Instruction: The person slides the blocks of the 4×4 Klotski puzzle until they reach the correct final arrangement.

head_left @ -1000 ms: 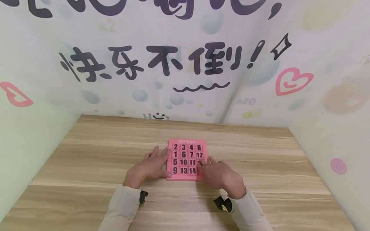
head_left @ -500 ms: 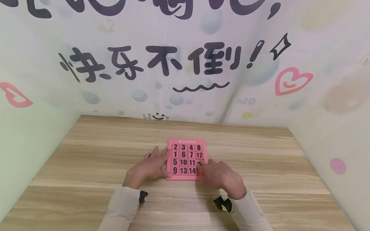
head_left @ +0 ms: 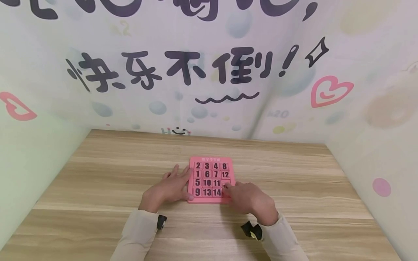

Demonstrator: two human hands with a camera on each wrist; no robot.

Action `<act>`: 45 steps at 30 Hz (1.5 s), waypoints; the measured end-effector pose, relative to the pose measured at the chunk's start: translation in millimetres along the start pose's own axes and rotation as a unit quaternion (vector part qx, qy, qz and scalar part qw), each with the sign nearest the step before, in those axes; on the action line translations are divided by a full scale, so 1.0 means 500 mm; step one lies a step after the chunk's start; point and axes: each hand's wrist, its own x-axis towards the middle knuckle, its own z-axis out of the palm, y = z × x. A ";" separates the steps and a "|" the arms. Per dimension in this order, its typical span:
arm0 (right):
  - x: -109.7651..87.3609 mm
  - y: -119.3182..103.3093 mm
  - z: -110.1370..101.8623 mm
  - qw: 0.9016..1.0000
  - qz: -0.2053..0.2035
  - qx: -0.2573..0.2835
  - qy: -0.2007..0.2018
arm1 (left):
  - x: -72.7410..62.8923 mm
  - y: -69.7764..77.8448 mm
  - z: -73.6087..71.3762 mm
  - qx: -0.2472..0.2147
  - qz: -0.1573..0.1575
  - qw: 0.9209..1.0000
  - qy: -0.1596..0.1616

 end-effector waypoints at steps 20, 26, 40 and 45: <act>-0.006 -0.005 -0.004 1.000 -0.016 -0.007 0.008 | 0.000 0.000 -0.001 -0.006 -0.005 1.000 0.001; -0.005 -0.005 -0.005 1.000 -0.017 -0.011 0.005 | 0.001 0.000 0.000 0.000 -0.003 1.000 0.002; -0.010 -0.004 -0.006 0.999 -0.036 -0.014 0.007 | -0.001 0.001 0.000 -0.003 -0.002 1.000 0.004; -0.010 -0.003 -0.006 1.000 -0.030 0.002 0.008 | 0.000 -0.001 0.002 -0.002 -0.002 1.000 0.004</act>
